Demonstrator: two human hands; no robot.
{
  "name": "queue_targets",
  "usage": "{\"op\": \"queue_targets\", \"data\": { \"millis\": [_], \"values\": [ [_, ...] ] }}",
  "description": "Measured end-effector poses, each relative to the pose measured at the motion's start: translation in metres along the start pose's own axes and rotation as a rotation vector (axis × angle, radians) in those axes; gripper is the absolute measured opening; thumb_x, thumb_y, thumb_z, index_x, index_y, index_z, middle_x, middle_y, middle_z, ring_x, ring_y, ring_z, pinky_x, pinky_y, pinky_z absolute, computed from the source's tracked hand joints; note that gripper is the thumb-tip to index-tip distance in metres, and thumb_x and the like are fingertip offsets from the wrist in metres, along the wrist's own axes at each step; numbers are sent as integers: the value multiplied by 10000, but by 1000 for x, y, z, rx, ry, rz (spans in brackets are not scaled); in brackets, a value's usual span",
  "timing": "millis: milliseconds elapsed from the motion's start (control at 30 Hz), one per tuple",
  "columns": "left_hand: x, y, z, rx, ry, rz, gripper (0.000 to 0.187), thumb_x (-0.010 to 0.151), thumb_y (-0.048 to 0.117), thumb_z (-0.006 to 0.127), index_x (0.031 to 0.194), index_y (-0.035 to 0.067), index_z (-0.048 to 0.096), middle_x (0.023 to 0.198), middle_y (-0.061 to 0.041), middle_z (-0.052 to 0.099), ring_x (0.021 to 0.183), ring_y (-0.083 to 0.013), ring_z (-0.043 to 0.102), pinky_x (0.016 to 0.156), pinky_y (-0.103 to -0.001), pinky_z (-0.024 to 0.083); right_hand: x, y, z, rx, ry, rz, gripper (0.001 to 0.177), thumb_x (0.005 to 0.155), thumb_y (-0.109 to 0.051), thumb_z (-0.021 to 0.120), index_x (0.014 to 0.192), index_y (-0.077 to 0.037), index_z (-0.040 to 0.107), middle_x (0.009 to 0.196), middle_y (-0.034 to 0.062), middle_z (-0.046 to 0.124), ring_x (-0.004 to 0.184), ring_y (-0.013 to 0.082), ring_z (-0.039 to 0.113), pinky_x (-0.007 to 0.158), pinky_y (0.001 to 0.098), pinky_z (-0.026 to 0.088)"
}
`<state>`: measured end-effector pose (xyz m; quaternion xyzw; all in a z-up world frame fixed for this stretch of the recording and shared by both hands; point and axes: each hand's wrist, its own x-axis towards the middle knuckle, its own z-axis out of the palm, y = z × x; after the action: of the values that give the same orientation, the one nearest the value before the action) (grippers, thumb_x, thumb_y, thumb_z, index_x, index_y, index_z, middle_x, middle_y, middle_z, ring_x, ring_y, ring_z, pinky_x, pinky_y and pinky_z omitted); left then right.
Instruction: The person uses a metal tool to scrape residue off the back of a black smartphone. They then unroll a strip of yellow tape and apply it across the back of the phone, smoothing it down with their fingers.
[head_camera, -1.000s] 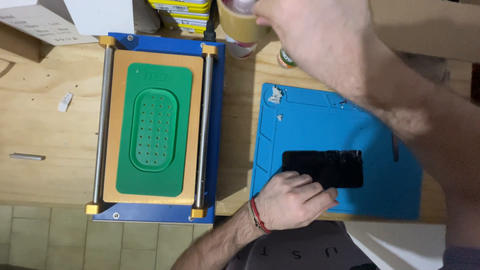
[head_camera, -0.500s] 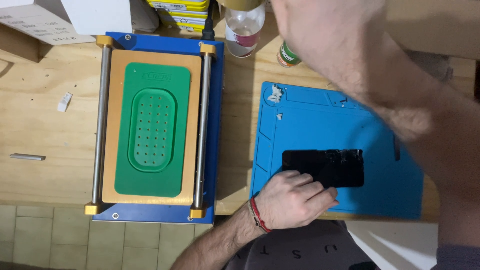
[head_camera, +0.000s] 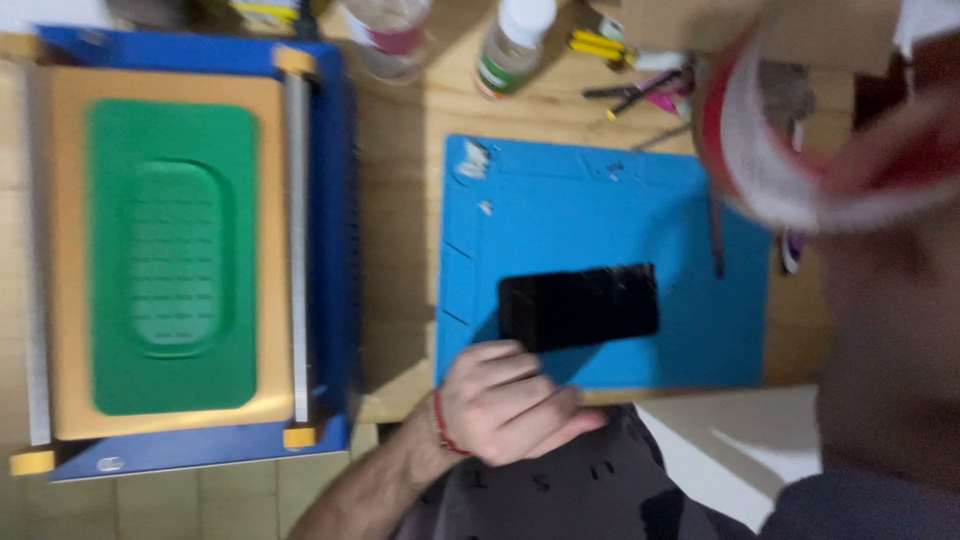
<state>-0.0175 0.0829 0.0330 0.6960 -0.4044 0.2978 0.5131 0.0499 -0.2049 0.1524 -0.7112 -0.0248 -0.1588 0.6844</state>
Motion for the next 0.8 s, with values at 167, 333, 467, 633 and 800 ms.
{"op": "queue_targets", "data": {
  "millis": [167,333,467,633,800],
  "values": [
    [-19,18,3,-2,11,32,382,1124,296,678,827,55,683,663,-16,423,548,-173,401,531,-318,286,-90,34,-71,441,165,364,845,979,-500,814,1661,-72,558,1646,285,587,1455,559,609,772,690,673],
    [-21,51,32,-73,-112,-205,312,1111,282,703,959,16,762,816,-62,615,699,-223,628,610,-329,497,-178,89,-109,744,-115,426,462,1171,-505,763,1178,-67,616,1151,152,658,1187,395,624,1020,669,508],
    [-18,67,50,-353,-224,-681,669,1090,418,679,1550,-43,525,1566,-258,576,1412,-406,677,1170,-469,633,-192,78,-65,433,-141,671,450,992,-375,863,1201,-78,598,1117,73,674,1029,218,650,794,361,543],
    [-14,58,56,-487,-62,-1007,575,1007,388,752,1469,62,648,1404,-137,680,985,-157,709,954,-328,653,-180,106,-72,741,-195,666,537,1086,-353,882,1368,14,610,1356,201,715,1209,348,738,963,514,642],
    [-2,52,56,-589,253,-1071,574,943,225,863,1426,-8,658,1378,-153,664,1172,-200,684,1115,-330,619,-166,121,-67,567,-317,616,716,1074,-256,780,1601,79,430,1479,251,647,1364,345,650,1142,515,570]
  ]
}}
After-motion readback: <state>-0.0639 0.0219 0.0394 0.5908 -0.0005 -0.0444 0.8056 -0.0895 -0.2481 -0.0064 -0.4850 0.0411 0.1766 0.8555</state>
